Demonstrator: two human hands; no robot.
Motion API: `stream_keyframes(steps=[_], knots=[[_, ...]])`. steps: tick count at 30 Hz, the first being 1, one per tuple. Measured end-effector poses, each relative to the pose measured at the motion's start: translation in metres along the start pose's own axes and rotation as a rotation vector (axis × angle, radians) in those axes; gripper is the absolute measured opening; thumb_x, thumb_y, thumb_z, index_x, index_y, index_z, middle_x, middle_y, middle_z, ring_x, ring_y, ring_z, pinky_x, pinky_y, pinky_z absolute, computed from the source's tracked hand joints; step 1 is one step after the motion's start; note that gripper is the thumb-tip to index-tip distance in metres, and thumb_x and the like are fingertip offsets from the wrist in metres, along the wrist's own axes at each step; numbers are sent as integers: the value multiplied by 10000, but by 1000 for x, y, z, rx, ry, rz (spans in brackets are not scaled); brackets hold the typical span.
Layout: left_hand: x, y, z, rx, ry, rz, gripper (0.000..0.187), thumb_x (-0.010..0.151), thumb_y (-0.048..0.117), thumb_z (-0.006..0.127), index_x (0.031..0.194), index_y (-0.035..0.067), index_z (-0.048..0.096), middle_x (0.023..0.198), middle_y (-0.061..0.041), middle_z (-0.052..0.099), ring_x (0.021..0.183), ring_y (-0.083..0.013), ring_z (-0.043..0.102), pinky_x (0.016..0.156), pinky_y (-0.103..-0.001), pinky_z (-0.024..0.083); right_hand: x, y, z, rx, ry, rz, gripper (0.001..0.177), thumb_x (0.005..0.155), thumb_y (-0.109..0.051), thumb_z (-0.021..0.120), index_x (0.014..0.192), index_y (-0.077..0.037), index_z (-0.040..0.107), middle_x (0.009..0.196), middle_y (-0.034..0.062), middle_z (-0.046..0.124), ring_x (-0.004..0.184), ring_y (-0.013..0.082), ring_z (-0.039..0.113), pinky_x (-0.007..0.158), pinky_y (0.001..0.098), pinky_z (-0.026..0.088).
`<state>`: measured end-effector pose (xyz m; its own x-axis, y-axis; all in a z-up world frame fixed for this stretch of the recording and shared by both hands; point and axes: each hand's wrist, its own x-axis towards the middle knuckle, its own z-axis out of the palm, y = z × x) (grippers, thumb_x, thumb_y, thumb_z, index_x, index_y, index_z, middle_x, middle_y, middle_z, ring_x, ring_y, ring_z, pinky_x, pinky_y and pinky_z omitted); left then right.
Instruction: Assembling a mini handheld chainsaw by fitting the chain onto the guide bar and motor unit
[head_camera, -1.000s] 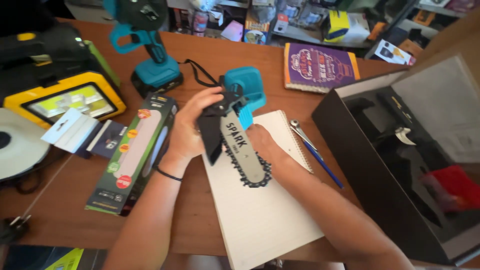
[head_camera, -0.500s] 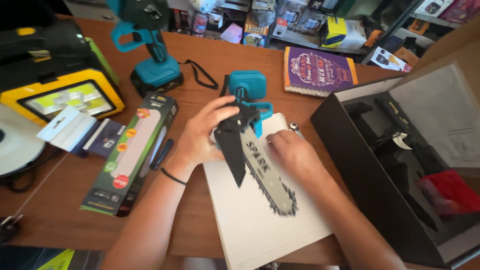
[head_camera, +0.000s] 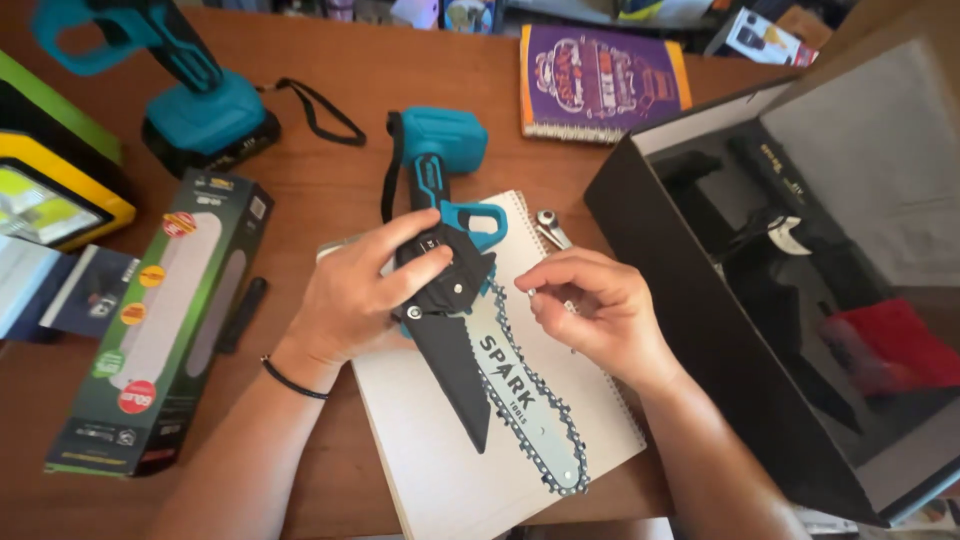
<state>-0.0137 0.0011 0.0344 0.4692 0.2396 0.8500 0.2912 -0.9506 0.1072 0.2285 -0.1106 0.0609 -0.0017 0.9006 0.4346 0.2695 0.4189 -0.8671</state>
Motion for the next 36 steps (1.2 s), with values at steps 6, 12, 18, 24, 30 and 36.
stream_keyframes(steps=[6, 12, 18, 24, 30, 36], knots=[[-19, -10, 17, -52, 17, -48, 399, 917, 482, 698, 1250, 263, 712, 1342, -65, 668, 994, -226, 710, 826, -307, 554, -7, 12, -2, 237, -15, 195, 162, 856, 50, 697, 1003, 111, 727, 757, 172, 712, 652, 180, 719, 595, 327, 653], [-22, -14, 21, -61, 47, -23, 496, 832, 476, 750, 1251, 215, 695, 1288, -101, 673, 936, -280, 702, 762, -365, 551, -3, 35, -3, 231, 44, 494, 175, 872, 5, 622, 983, 117, 698, 785, 208, 671, 632, 213, 692, 552, 335, 627], [-24, -19, 25, -40, 60, 2, 537, 838, 550, 716, 1248, 203, 691, 1280, -100, 675, 911, -271, 695, 742, -355, 542, -5, 48, 6, -1025, -217, -94, 128, 825, -210, 781, 883, -105, 738, 779, 60, 671, 758, 230, 677, 649, 310, 562], [-27, -22, 25, -68, 47, 14, 537, 889, 579, 676, 1243, 175, 689, 1287, -135, 678, 950, -310, 711, 769, -367, 545, -8, 61, 5, -1116, -164, -120, 69, 874, -236, 723, 898, -172, 724, 839, -3, 654, 817, 197, 643, 662, 299, 556], [-23, -18, 21, -109, 21, -15, 678, 876, 739, 578, 1232, 170, 676, 1302, -133, 678, 974, -313, 712, 794, -372, 546, -11, 95, -41, -1526, 51, -111, 119, 767, -300, 745, 802, -200, 689, 772, -12, 580, 780, 195, 623, 635, 309, 538], [-23, -21, 18, -149, -15, -39, 826, 803, 880, 514, 1218, 184, 671, 1325, -118, 678, 983, -316, 723, 790, -378, 571, -1, 61, -28, -1428, 70, -68, 125, 839, -224, 738, 951, -170, 747, 882, 27, 645, 825, 212, 667, 688, 327, 573]])
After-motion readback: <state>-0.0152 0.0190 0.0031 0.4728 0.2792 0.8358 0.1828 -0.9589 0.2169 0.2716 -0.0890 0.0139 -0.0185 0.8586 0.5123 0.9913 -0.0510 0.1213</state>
